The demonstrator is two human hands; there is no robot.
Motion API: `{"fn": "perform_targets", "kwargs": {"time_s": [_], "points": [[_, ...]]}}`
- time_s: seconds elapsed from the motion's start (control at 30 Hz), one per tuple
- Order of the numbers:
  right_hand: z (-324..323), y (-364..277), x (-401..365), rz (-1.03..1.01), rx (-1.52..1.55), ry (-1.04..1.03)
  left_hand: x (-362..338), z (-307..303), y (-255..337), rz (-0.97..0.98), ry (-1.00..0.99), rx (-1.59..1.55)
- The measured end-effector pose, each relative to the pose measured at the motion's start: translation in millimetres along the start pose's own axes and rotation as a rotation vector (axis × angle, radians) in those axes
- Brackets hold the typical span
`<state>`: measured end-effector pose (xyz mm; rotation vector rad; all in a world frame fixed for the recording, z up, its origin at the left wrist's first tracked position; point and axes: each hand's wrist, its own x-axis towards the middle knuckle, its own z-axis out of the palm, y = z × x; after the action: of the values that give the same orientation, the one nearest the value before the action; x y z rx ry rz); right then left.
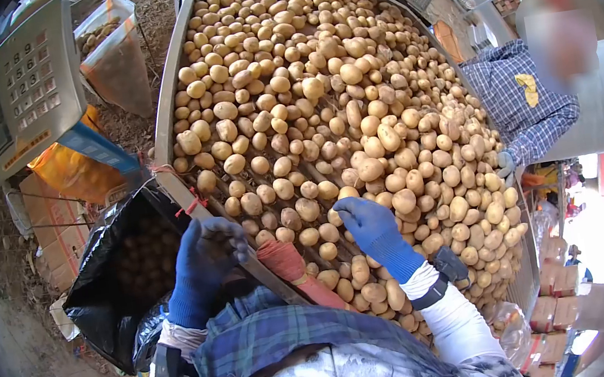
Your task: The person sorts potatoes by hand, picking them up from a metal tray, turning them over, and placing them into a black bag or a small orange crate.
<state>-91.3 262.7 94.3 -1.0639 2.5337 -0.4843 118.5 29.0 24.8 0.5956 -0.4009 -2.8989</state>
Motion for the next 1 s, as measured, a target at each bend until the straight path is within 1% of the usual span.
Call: {"fn": "perform_targets", "kwargs": {"time_s": [0.07,0.1,0.17,0.23,0.3,0.37,0.4,0.47,0.5,0.57,0.6,0.63,0.67,0.7,0.73,0.77,0.83,0.87,0.9,0.97,1.0], "points": [[7.9,-3.9,2.0,0.059,0.016,-0.082,5.9,1.6,-8.8,-0.043,-0.019,-0.009],[18.9,-4.0,4.9,0.063,0.022,-0.082,8.4,2.2,-11.8,-0.078,-0.041,-0.021],[43.3,-1.6,11.4,-0.045,-0.159,-0.070,9.8,10.3,-14.1,-0.076,-0.036,-0.015],[50.0,-5.0,18.4,-0.030,-0.131,-0.066,7.7,23.0,-12.1,-0.066,0.096,-0.029],[46.8,-8.9,23.7,-0.017,-0.106,-0.063,7.7,21.1,-10.3,-0.063,0.099,-0.041],[32.4,-18.5,26.9,0.130,0.267,-0.213,10.7,17.4,-9.4,-0.064,0.093,-0.053],[30.1,-17.8,27.1,0.132,0.266,-0.214,11.5,13.8,-10.3,-0.067,0.058,-0.069],[26.8,-14.9,26.4,-0.045,0.275,0.062,12.4,10.9,-11.7,-0.072,0.028,-0.086],[22.4,-7.7,29.8,-0.041,0.278,0.062,12.9,10.6,-11.3,-0.071,0.027,-0.079],[8.6,11.7,43.3,-0.184,-0.305,0.210,15.8,11.5,-12.7,-0.077,0.022,-0.072],[4.8,9.4,46.8,-0.137,-0.504,0.113,18.9,12.7,-13.7,-0.092,0.006,-0.069],[6.5,8.0,51.9,-0.133,-0.507,0.118,22.4,13.5,-14.4,-0.106,-0.010,-0.065],[10.8,6.5,57.7,-0.140,-0.606,-0.010,27.5,11.2,-17.2,-0.108,-0.015,-0.063],[14.4,8.4,62.5,-0.147,-0.701,-0.140,33.5,9.5,-20.9,-0.130,-0.088,-0.075],[19.5,16.5,67.1,-0.263,-0.729,-0.037,37.0,8.7,-22.4,-0.151,-0.159,-0.087],[21.0,22.4,70.7,-0.261,-0.726,-0.039,38.8,8.6,-22.8,-0.154,-0.157,-0.086],[9.3,12.3,77.4,-0.132,-0.295,-0.007,42.3,25.7,-22.3,-0.132,-0.129,0.024],[0.7,4.0,76.6,-0.172,-0.098,0.068,44.2,30.9,-23.8,-0.138,-0.128,0.022],[-7.9,-8.1,73.4,-0.166,-0.099,0.067,46.8,35.9,-25.5,-0.104,-0.120,0.000],[-23.0,-32.7,64.8,-0.058,0.552,-0.199,49.8,46.2,-27.7,-0.077,-0.115,-0.022],[-33.2,-38.4,60.6,-0.127,0.438,-0.176,50.9,51.8,-28.2,-0.078,-0.084,-0.012]]}}
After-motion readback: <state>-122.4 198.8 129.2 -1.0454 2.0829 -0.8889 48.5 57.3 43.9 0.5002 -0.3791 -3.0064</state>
